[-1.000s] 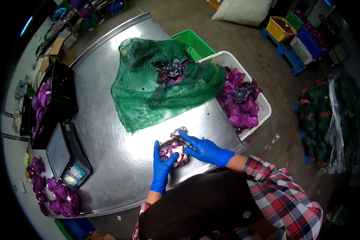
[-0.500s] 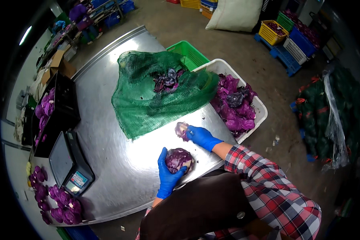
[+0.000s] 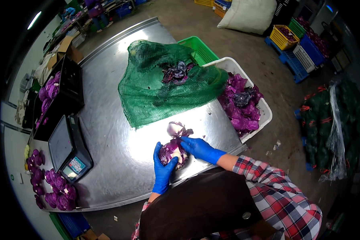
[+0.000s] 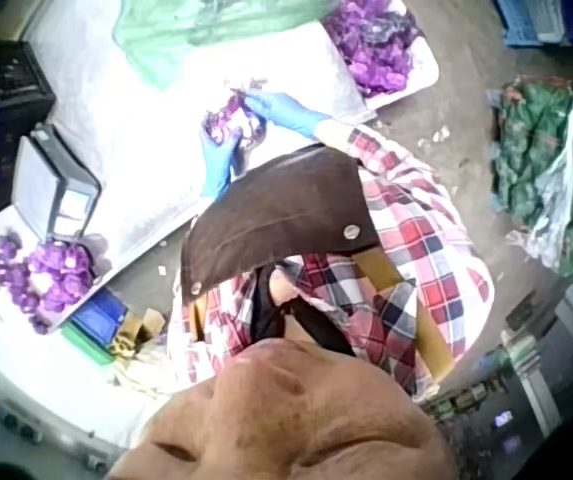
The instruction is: The person cleans red cabbage by removing outer leaves using a knife and then places the cabbage on a scale.
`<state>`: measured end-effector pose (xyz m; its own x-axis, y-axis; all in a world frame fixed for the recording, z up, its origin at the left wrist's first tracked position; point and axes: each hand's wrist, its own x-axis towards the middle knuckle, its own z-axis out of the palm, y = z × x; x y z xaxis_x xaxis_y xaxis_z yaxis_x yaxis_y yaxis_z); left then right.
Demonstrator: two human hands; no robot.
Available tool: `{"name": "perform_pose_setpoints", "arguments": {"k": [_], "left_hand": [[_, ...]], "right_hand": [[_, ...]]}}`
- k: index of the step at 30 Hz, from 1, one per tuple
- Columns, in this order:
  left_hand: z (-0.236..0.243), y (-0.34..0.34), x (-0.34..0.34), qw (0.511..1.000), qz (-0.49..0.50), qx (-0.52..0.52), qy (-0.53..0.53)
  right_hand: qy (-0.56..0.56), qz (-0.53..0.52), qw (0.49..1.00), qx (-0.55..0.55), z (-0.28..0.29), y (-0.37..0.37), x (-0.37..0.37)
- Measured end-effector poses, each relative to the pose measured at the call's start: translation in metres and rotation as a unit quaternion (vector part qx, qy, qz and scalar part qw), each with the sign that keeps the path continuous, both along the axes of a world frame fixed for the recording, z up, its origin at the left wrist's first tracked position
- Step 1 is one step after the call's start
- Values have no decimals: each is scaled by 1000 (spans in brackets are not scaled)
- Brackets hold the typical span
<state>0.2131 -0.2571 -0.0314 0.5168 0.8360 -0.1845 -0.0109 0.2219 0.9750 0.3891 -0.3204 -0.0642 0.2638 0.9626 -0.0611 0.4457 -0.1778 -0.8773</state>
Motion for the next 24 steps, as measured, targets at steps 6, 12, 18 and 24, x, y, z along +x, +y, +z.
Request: {"name": "perform_pose_setpoints", "arguments": {"k": [6,12,18,24], "left_hand": [[-31,-9,-28,992,-9,107,59],[-6,-22,-18,963,35,84,252],[-19,-31,-12,998,50,-43,14],[-25,-27,-12,998,60,-1,36]], "right_hand": [[4,-40,988,-152,-22,11,29],[21,112,992,-47,41,-21,-13],[135,58,970,-192,18,-6,15],[52,33,998,-13,20,-3,-13]]}}
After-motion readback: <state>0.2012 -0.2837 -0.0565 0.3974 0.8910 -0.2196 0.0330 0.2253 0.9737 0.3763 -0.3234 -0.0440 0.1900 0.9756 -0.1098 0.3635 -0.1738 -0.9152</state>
